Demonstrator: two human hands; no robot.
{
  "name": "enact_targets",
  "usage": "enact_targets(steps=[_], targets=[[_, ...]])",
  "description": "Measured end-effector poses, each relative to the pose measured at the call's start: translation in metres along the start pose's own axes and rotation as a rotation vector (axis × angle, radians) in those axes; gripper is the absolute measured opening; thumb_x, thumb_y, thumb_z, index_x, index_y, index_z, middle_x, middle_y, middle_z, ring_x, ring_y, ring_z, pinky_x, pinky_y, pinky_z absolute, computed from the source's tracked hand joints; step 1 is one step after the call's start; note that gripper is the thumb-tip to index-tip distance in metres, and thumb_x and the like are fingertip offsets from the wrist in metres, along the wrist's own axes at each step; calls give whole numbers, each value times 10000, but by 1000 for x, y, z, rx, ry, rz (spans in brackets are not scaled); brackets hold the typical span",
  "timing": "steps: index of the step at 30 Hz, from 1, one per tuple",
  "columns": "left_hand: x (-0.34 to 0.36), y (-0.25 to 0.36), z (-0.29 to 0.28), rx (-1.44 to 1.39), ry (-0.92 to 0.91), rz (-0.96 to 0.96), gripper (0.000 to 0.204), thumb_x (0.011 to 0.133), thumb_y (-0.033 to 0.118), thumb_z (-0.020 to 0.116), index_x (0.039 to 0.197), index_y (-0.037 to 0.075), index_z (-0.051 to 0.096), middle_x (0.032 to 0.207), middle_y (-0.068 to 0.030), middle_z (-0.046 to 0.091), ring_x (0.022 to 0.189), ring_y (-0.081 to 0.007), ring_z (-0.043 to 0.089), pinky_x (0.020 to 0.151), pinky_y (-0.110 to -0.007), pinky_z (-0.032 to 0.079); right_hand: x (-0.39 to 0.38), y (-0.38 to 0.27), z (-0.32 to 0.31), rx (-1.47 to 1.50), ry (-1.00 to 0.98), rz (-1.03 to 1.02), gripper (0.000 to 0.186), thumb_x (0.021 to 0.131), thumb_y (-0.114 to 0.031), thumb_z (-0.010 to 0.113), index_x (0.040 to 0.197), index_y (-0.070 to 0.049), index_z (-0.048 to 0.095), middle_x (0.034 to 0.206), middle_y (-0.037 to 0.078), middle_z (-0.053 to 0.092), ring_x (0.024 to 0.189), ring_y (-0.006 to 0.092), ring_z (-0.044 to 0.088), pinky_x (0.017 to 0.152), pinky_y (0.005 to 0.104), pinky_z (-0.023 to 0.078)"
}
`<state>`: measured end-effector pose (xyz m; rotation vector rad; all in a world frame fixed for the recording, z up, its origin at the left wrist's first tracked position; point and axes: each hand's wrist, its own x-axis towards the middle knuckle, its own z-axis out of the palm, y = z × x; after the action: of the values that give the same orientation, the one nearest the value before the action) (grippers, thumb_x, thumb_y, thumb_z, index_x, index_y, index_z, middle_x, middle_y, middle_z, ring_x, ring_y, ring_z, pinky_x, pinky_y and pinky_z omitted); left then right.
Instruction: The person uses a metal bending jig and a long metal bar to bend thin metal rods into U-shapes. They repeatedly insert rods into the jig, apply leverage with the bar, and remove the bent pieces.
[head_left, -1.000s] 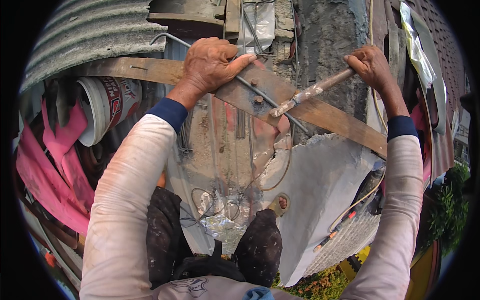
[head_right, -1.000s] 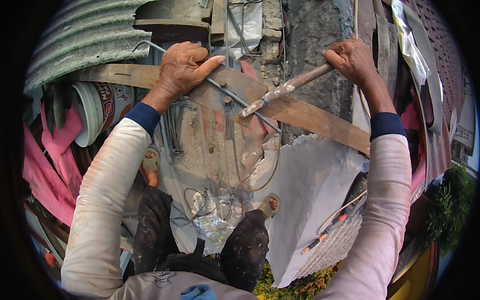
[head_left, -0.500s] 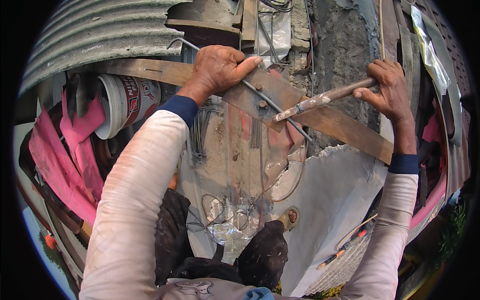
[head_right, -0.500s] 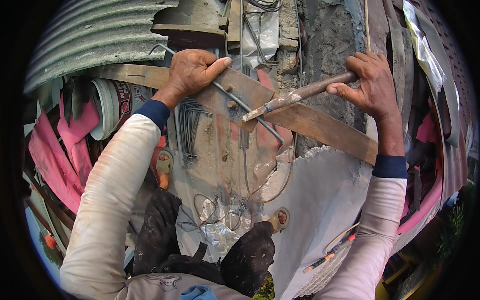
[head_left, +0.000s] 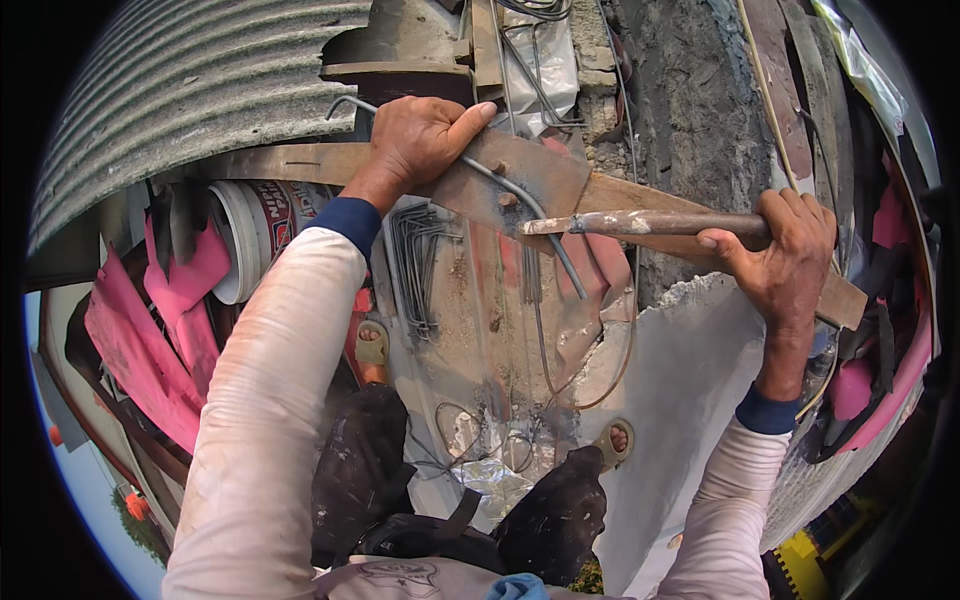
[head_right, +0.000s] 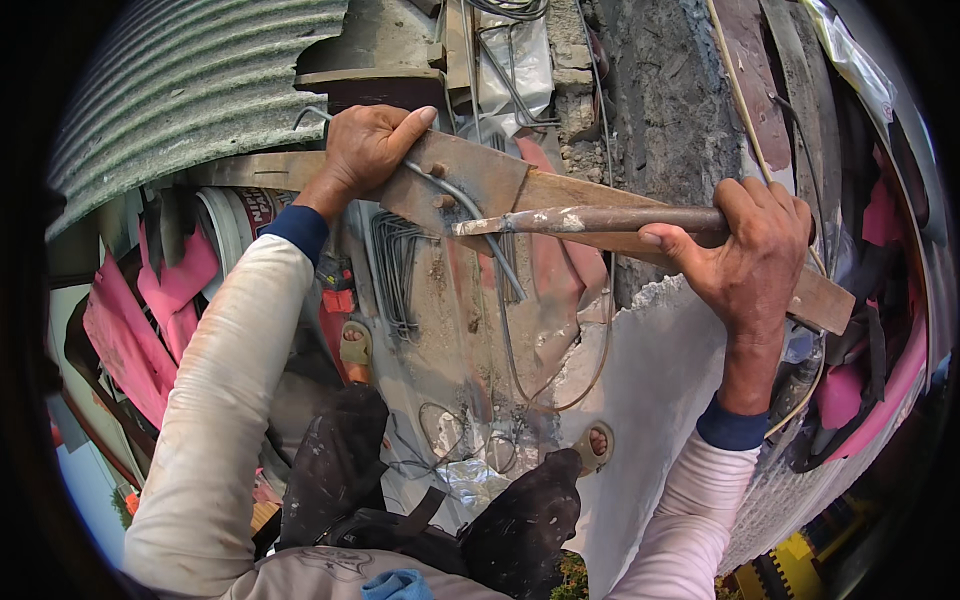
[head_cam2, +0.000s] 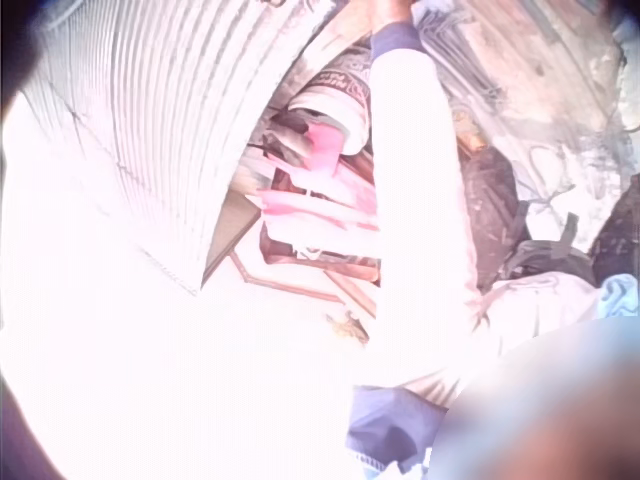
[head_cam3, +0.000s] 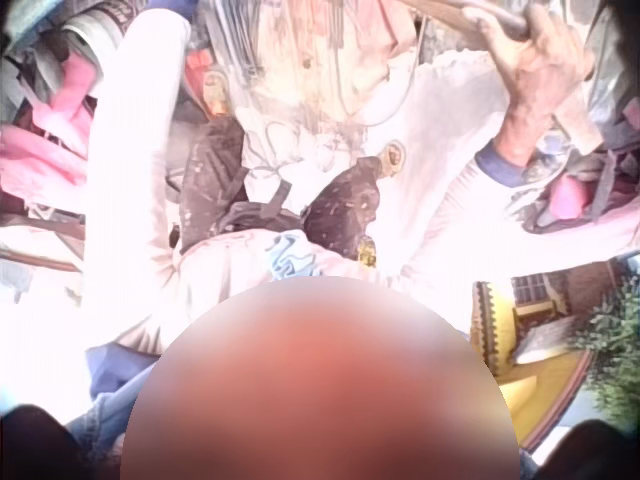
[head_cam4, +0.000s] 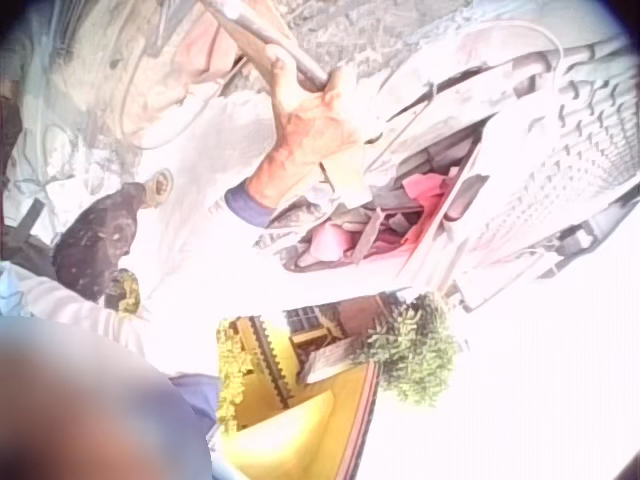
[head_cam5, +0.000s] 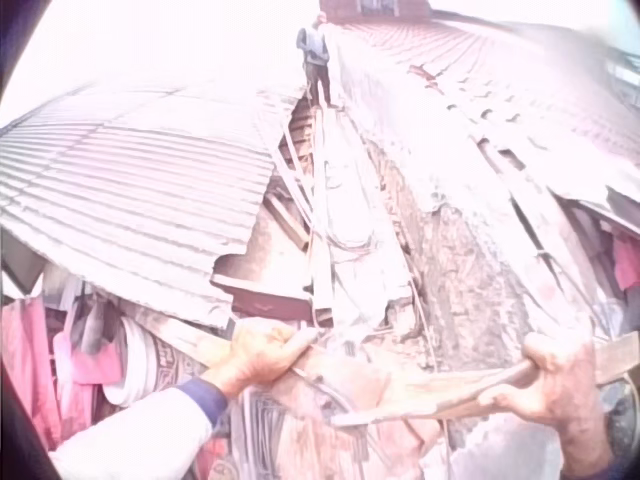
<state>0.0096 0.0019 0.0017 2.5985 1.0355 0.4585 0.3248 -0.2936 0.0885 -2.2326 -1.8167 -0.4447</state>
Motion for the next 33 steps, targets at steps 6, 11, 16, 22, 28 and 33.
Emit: enact_targets(steps=[6,11,16,22,28,33], targets=[[1,1,-3,-7,-10,63,675,1062,657,590,730,125,842,595,-118,698,555,-327,706,544,-444,541,-55,-52,-15,-105,50,211,868,730,-909,768,709,-80,515,705,89,487,696,305,497,760,454,373],[4,2,-6,-14,22,99,692,1065,649,596,677,118,810,556,-119,666,516,-332,679,518,-453,521,-95,-101,-17,-199,37,424,878,715,-918,775,701,-96,465,712,71,444,713,296,466,747,453,352],[2,3,-8,33,-56,67,666,1096,614,605,732,97,816,560,-121,646,506,-299,664,532,-430,506,-130,-159,-14,-280,59,630,878,718,-911,777,717,-91,464,722,68,436,719,294,462,743,450,345],[2,-5,-2,-50,129,214,659,1080,617,614,691,128,825,532,-106,655,449,-292,656,445,-420,478,-136,-181,-8,-338,112,639,857,752,-888,777,736,-84,481,716,77,443,715,303,468,726,448,350],[9,-7,0,-56,-1,132,718,1066,698,574,805,97,866,637,-136,723,625,-350,744,622,-470,584,-113,-145,-34,-386,17,499,819,776,-852,793,707,-89,505,673,67,468,653,300,484,692,446,362],[11,-8,-3,-40,-122,82,716,1066,706,547,902,102,894,730,-152,776,695,-357,774,676,-470,609,-85,-111,-40,-320,-40,343,800,778,-825,809,673,-90,514,637,85,489,632,301,500,666,450,337]])
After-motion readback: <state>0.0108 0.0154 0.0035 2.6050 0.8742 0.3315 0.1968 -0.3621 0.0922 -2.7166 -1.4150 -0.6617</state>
